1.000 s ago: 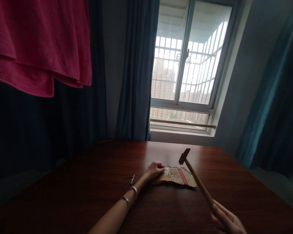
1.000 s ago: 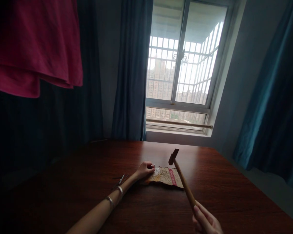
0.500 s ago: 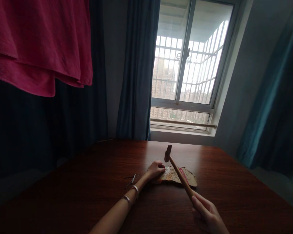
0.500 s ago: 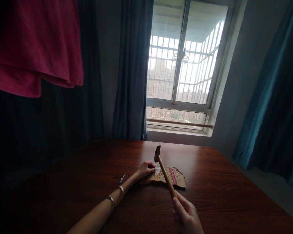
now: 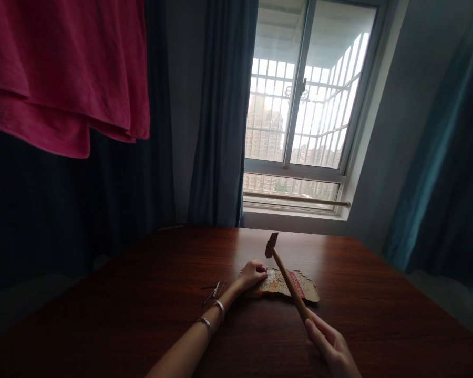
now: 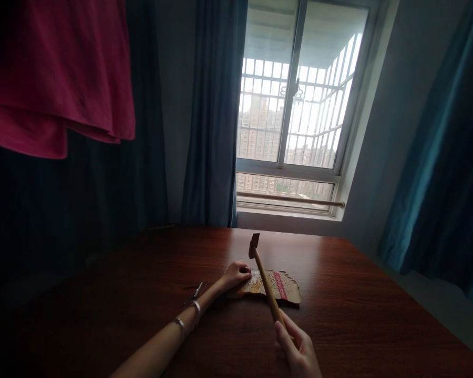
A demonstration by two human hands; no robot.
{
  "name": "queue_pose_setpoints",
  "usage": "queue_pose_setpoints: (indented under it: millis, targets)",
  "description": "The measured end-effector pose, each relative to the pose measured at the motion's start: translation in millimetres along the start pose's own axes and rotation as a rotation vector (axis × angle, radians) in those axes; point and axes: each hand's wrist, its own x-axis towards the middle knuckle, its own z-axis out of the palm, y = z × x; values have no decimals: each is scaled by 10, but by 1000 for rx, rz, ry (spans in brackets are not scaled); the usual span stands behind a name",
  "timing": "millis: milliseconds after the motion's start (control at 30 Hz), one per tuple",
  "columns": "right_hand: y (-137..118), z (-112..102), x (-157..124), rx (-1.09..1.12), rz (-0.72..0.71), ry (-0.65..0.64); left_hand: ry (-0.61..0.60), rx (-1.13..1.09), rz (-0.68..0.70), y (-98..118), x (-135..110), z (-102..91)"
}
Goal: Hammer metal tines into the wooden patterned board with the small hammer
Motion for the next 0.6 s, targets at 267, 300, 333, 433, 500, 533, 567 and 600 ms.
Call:
queue_pose_setpoints:
  millis: [267,300,333,433,500,533,567,600]
  targets:
    - [28,2,6,-43,-6,15,-2,5,-16,2,-5,0]
    - [32,3,4,-38,-12,7,2,7,-15,0,-5,1]
    - [40,3,4,-33,-17,2,2,7,-15,-1,-4,3]
    - [70,-3,11,-37,-33,5,-19,-5,-30,0,2,10]
    - [75,-5,14,-47,-34,10,-38,-10,-45,6,4,12]
    - [69,-4,13,-49,-33,16,-38,-9,-48,10,3,10]
    - [60,-1,11,-45,-34,21,-33,-8,-48,15,1,7]
    - [48,4,8,-38,-34,21,-25,-9,-43,19,-3,3]
